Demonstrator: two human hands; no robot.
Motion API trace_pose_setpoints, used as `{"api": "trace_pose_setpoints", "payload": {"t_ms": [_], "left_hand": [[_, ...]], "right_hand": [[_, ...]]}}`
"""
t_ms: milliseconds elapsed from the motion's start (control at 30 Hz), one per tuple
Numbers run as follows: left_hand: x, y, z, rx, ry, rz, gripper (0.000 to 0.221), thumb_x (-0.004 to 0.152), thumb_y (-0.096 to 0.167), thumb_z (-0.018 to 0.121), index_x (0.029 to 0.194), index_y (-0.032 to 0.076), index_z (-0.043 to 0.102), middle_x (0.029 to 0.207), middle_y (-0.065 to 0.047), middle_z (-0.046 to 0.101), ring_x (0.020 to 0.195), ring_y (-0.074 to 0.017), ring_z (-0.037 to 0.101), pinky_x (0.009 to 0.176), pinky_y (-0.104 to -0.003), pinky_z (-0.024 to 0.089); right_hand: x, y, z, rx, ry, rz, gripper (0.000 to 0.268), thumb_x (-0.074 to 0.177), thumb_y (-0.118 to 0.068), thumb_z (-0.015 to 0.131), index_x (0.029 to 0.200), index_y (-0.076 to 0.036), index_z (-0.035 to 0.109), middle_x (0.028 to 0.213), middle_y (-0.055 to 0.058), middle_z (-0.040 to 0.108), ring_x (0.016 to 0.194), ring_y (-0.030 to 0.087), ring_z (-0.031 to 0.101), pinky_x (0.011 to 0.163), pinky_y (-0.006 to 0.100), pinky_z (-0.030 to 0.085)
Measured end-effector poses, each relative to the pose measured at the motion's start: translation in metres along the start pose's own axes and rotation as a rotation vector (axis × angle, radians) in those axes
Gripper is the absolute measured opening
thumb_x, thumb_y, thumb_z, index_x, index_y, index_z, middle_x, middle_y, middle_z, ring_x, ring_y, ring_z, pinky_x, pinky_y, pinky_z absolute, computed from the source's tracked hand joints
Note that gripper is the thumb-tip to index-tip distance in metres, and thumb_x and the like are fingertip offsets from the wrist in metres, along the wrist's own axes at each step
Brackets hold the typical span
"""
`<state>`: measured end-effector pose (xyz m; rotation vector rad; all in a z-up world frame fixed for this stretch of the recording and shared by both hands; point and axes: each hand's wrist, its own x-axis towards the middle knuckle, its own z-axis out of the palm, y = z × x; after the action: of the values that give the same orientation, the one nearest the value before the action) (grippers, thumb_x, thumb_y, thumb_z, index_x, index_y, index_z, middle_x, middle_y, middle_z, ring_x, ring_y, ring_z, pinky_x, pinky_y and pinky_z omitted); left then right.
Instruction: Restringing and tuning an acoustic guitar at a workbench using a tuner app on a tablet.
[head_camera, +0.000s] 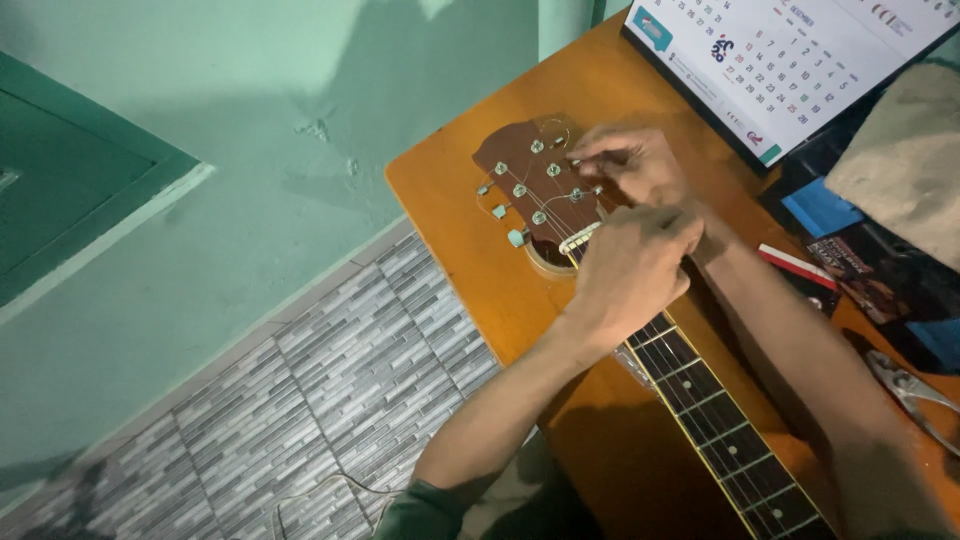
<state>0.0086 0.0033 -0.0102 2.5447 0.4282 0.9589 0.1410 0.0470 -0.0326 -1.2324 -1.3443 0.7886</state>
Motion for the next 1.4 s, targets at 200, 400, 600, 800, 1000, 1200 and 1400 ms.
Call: {"api": "trace_pose_setpoints", "payload": {"t_ms": [200, 400, 600, 800, 1000, 1200, 1400], "left_hand": [[-0.006, 0.021, -0.077, -0.651, 0.36, -0.134, 0.029, 0.085, -0.015, 0.054, 0.088, 0.01, 0.068, 0.068, -0.004, 0.065, 0.063, -0.0235, 0.065, 0.065, -0.034, 0.056], [-0.06, -0.019, -0.032, -0.779, 0.516, -0.075, 0.031, 0.096, -0.007, 0.051, 0.079, 0.007, 0.072, 0.058, 0.001, 0.054, 0.051, -0.0132, 0.045, 0.055, -0.027, 0.046], [-0.06, -0.014, -0.046, -0.997, 0.685, -0.121, 0.033, 0.104, 0.007, 0.054, 0.074, 0.002, 0.066, 0.06, -0.003, 0.053, 0.057, -0.0134, 0.04, 0.059, -0.025, 0.042], [-0.054, -0.022, -0.03, -1.072, 0.719, -0.118, 0.038, 0.107, 0.019, 0.054, 0.073, 0.004, 0.065, 0.058, -0.001, 0.05, 0.055, -0.0129, 0.04, 0.06, -0.027, 0.041], [-0.054, -0.023, -0.033, -1.169, 0.728, -0.104, 0.037, 0.106, 0.019, 0.055, 0.072, 0.006, 0.059, 0.059, -0.001, 0.046, 0.056, -0.0121, 0.035, 0.057, -0.025, 0.035], [-0.055, -0.015, -0.032, -1.039, 0.655, -0.104, 0.041, 0.104, 0.023, 0.057, 0.067, 0.005, 0.062, 0.055, -0.002, 0.049, 0.051, -0.0122, 0.036, 0.053, -0.026, 0.035], [-0.057, -0.02, -0.029, -1.002, 0.636, -0.077, 0.04, 0.103, 0.021, 0.059, 0.067, 0.005, 0.065, 0.054, -0.001, 0.051, 0.05, -0.0105, 0.037, 0.05, -0.024, 0.036]], "right_hand": [[0.001, 0.009, -0.004, -0.181, 0.008, 0.162, 0.038, 0.104, -0.044, 0.057, 0.087, -0.016, 0.076, 0.088, 0.008, 0.071, 0.085, 0.021, 0.062, 0.082, 0.035, 0.049], [-0.004, -0.02, -0.002, -0.159, 0.042, 0.18, 0.033, 0.104, -0.037, 0.075, 0.091, -0.007, 0.075, 0.082, 0.008, 0.074, 0.079, 0.016, 0.067, 0.079, 0.03, 0.052], [0.001, -0.026, -0.007, -0.208, -0.118, 0.299, 0.027, 0.104, -0.034, 0.07, 0.107, -0.008, 0.075, 0.095, 0.013, 0.076, 0.091, 0.026, 0.07, 0.089, 0.039, 0.052], [-0.005, 0.015, 0.005, 0.011, 0.08, -0.106, 0.02, 0.088, 0.005, 0.08, 0.104, -0.003, 0.075, 0.097, 0.012, 0.072, 0.091, 0.017, 0.064, 0.09, 0.033, 0.053], [0.003, 0.001, -0.012, -0.067, 0.02, 0.415, 0.034, 0.102, -0.052, 0.061, 0.109, -0.02, 0.072, 0.097, 0.002, 0.073, 0.076, 0.011, 0.062, 0.073, 0.038, 0.057], [-0.002, -0.014, 0.0, -0.192, -0.083, 0.266, 0.027, 0.109, -0.029, 0.063, 0.11, -0.004, 0.072, 0.095, 0.013, 0.072, 0.092, 0.028, 0.066, 0.088, 0.043, 0.049], [0.005, 0.021, -0.009, 0.054, -0.077, -0.226, 0.026, 0.092, 0.016, 0.068, 0.109, -0.002, 0.076, 0.105, 0.02, 0.074, 0.095, 0.028, 0.069, 0.092, 0.042, 0.058]]}}
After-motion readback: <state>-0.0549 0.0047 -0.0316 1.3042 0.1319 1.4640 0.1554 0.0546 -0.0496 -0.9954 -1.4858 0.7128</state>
